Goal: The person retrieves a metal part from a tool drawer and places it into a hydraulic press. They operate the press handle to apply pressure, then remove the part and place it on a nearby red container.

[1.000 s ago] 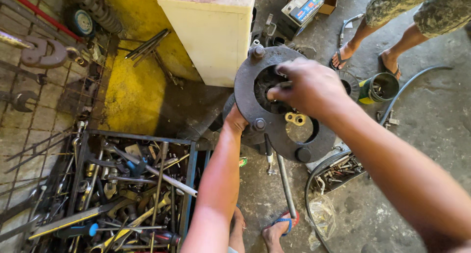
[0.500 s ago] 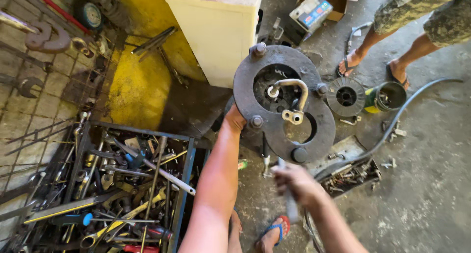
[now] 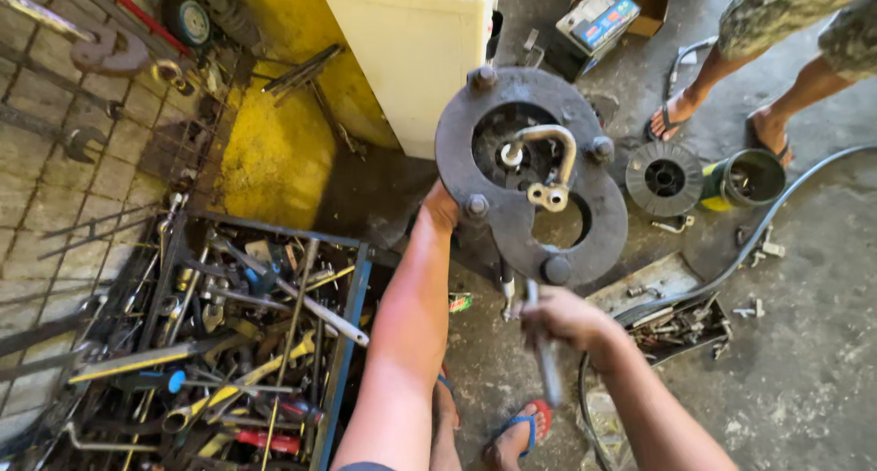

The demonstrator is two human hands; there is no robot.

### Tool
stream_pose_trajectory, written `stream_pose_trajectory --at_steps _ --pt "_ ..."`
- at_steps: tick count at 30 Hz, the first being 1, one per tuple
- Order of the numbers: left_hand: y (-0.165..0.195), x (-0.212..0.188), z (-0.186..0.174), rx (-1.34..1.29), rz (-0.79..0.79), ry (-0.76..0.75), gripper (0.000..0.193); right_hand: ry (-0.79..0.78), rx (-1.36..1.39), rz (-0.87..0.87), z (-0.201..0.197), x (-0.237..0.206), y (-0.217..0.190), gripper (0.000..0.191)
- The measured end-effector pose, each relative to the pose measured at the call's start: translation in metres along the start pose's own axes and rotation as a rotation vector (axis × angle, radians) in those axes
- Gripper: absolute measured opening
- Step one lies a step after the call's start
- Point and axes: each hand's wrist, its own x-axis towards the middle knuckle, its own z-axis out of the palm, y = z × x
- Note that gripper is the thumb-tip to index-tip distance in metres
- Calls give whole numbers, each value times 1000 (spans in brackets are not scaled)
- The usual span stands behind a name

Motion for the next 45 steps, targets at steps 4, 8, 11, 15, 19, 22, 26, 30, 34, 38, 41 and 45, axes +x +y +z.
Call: stream_pose_trajectory --at_steps 4,8,11,15,19,22,26,30,34,38,41,45 --pt "4 -1 2 13 11 -3 36 -115 149 -25 -4 -5 11 26" --pt "7 -6 6 32 34 -6 35 -35 -303 -15 21 19 19 17" --pt "8 -7 8 38 37 -6 35 -51 -327 81 10 18 2 15" --pt "7 -6 7 40 40 -8 35 -370 458 -77 -16 -2 -6 17" --pt "6 -3 1 39 42 -3 34 -13 -481 -215 6 13 21 12" --pt "4 -1 -5 35 41 -3 34 43 -552 44 20 26 25 13" --pt "0 3 -13 35 23 -13 34 -40 -39 -18 5 -1 -12 17" --pt "-4 7 -17 19 27 -18 33 -192 131 21 14 -49 -55 20" --pt "-7 11 -17 5 16 -42 33 141 -714 -373 47 -111 -97 23" --pt "-10 13 -19 -14 8 -52 33 884 -766 -976 62 -191 -176 21" --pt "-11 12 -20 -40 13 -52 33 688 -1203 -1580 96 -205 -245 24" --pt "-10 12 -14 -14 25 -86 33 287 -1829 -1168 154 -158 -315 31"
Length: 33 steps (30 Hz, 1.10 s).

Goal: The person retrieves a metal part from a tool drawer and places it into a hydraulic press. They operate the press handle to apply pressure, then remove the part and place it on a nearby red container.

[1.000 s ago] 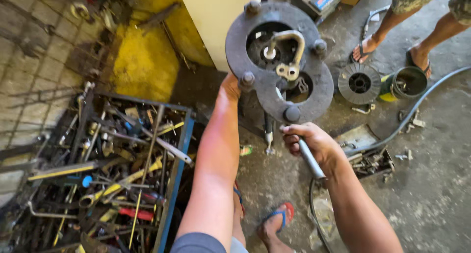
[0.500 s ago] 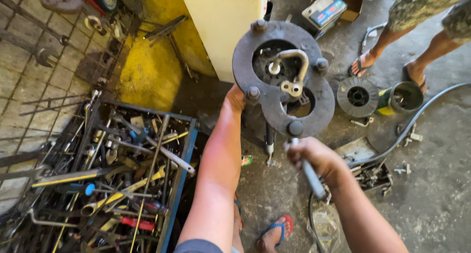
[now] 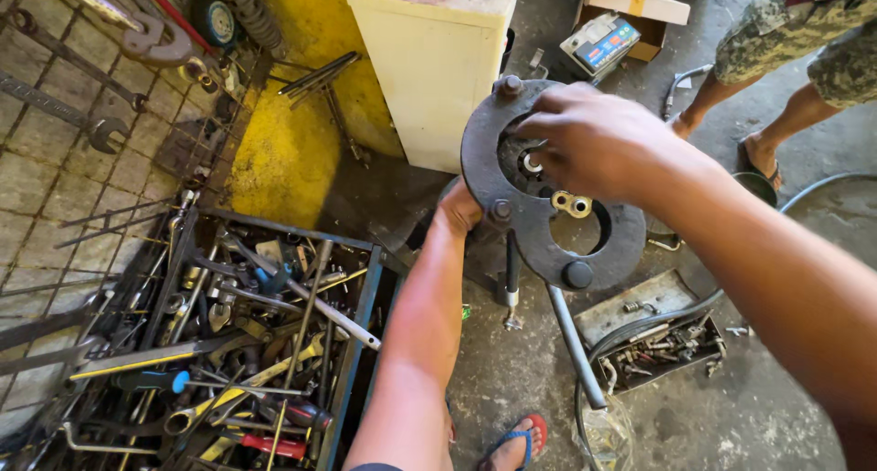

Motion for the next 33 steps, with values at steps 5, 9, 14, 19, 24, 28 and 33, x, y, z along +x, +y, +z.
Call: stream_pose_trajectory --at_steps 5,9,14,19,24,28,33 --pt "3 0 7 2 -36 -12 33 -480 -128 239 23 31 6 33" --pt "0 -4 2 -66 -62 -21 33 -344 -71 277 30 15 12 38" --pt "-8 -6 -4 -149 -120 -31 32 -373 52 375 30 18 15 36" --pt "3 0 1 -220 -261 -69 35 -367 81 364 26 24 11 32" --pt "9 -2 3 -77 -258 -111 37 -434 59 464 24 26 7 34" --pt "1 0 -1 -201 -197 -59 36 -303 87 349 25 24 10 42" --pt "1 -3 -4 -184 -121 -136 37 -392 95 418 29 20 14 33"
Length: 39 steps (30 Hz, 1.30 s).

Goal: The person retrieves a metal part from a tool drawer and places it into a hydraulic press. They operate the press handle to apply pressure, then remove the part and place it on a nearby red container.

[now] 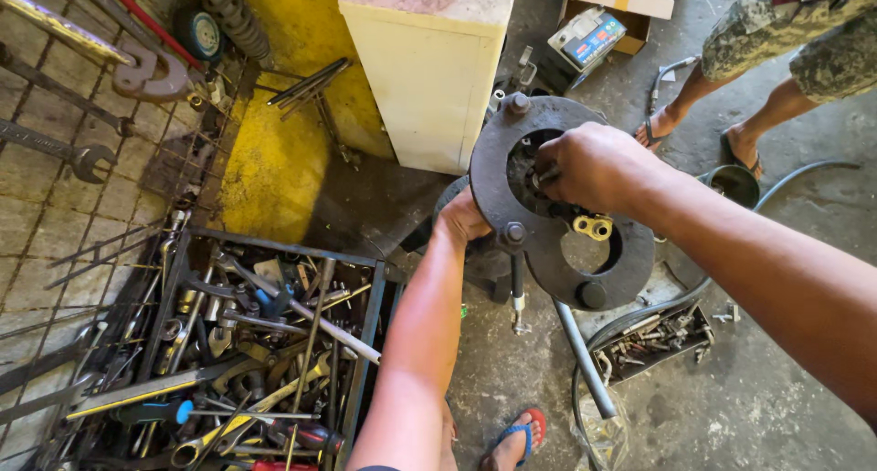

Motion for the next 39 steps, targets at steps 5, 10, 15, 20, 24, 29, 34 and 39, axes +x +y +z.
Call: stream_pose_trajectory --at_steps 5,10,15,20,24,29,34,39 --pt "5 -3 10 12 -15 35 38 47 28 -26 1 -1 0 31" --pt "7 0 25 -57 -73 71 38 1 -20 -1 -1 2 -2 30" --pt "4 0 23 -9 -28 70 32 33 -16 -21 0 0 -3 28" --pt "-1 -1 12 99 40 173 23 29 -8 12 0 -2 -4 29" --pt "-4 -2 11 130 92 199 23 19 -56 -6 0 0 -4 30" --pt "-1 -3 18 154 125 196 25 41 -58 -39 2 2 -3 28" --pt "-4 -3 16 177 157 213 28 12 -42 -14 3 2 -1 30" --pt "-7 -1 12 209 203 238 29 17 -38 10 3 1 -2 31"
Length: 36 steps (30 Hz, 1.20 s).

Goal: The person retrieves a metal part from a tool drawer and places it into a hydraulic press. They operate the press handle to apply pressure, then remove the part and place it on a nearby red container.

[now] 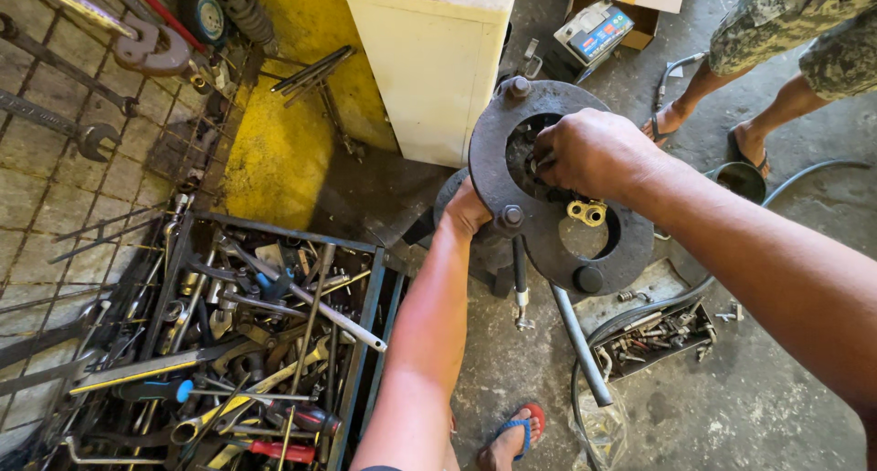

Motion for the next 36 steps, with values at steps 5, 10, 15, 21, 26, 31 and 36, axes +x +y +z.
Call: stream_pose_trajectory --at_steps 5,10,15,21,26,31,36 --pt "2 -1 -1 1 -36 6 29 -31 -18 22 -4 0 -3 30" --pt "3 -3 -1 0 -57 4 29 -51 -19 30 -6 -1 -4 30" --pt "0 -2 -4 1 -71 3 29 -23 -2 27 -4 0 -2 31" --pt "0 0 -5 0 -86 2 28 -33 -39 21 -4 -2 -1 30" --pt "0 0 -3 2 -95 -1 28 0 -43 9 -6 -3 -4 34" --pt "-4 0 -9 -1 -97 -6 28 357 103 -249 -22 -31 0 41" --pt "-10 3 -20 -3 -104 -6 27 823 627 245 48 -143 27 24"
